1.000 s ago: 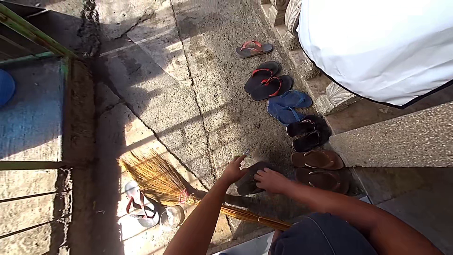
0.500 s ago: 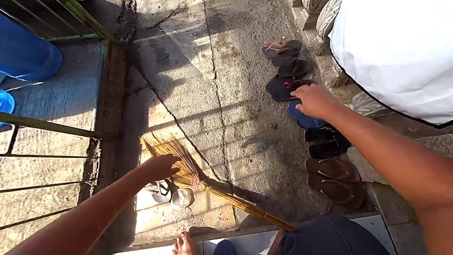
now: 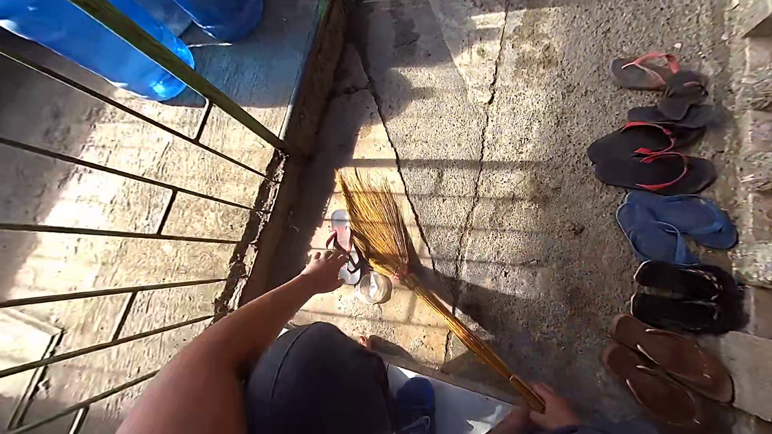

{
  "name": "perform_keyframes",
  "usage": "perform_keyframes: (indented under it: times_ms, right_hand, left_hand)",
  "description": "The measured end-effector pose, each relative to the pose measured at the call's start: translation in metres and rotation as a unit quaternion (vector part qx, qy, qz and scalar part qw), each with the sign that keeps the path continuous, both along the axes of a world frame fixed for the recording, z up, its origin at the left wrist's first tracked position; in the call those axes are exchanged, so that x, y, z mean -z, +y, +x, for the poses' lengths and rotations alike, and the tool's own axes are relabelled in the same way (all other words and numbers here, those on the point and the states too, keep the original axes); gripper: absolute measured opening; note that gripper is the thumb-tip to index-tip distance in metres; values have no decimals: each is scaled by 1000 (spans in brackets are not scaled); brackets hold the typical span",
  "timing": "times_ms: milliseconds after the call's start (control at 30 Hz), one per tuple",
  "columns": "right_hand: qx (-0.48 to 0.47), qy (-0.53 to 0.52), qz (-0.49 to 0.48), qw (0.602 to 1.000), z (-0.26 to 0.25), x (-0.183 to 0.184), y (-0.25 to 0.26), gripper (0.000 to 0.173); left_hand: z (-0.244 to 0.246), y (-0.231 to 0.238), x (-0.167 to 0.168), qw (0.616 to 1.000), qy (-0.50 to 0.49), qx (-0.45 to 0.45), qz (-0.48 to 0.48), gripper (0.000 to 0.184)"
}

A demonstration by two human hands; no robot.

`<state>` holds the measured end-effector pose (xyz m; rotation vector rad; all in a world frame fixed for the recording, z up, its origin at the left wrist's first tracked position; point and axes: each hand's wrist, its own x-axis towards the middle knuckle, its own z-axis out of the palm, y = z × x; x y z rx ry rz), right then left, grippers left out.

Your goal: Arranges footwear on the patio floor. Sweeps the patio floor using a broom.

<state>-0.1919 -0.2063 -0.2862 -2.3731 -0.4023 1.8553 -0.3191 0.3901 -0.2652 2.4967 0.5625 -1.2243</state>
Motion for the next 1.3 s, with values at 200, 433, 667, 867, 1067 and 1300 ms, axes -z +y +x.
perform_keyframes:
  times_ms: [200, 433, 667, 867, 1067, 1300]
  right_hand:
    - [97, -120, 52, 987, 76, -74, 20, 44]
    - [-98, -209, 156, 960, 160, -122, 58, 50]
    - [-403, -45, 156, 901, 130, -86, 229, 55]
    - [-236, -194, 166, 938, 176, -82, 338, 49]
    - [-66, -378, 218, 897, 245, -133, 291, 54]
    - [-292, -238, 297, 877, 179, -160, 130, 48]
  left_hand:
    - [11, -10, 26, 975, 2, -219, 46, 82]
    - [-43, 91, -59, 870, -187, -443, 108, 44]
    - [-87, 95, -148, 731, -347, -560, 178, 32]
    - [-85, 80, -154, 697, -421, -572, 103, 24]
    - [-77, 91, -159, 703, -445, -548, 86, 22]
    - [-70, 88, -196, 622, -588, -517, 22, 9]
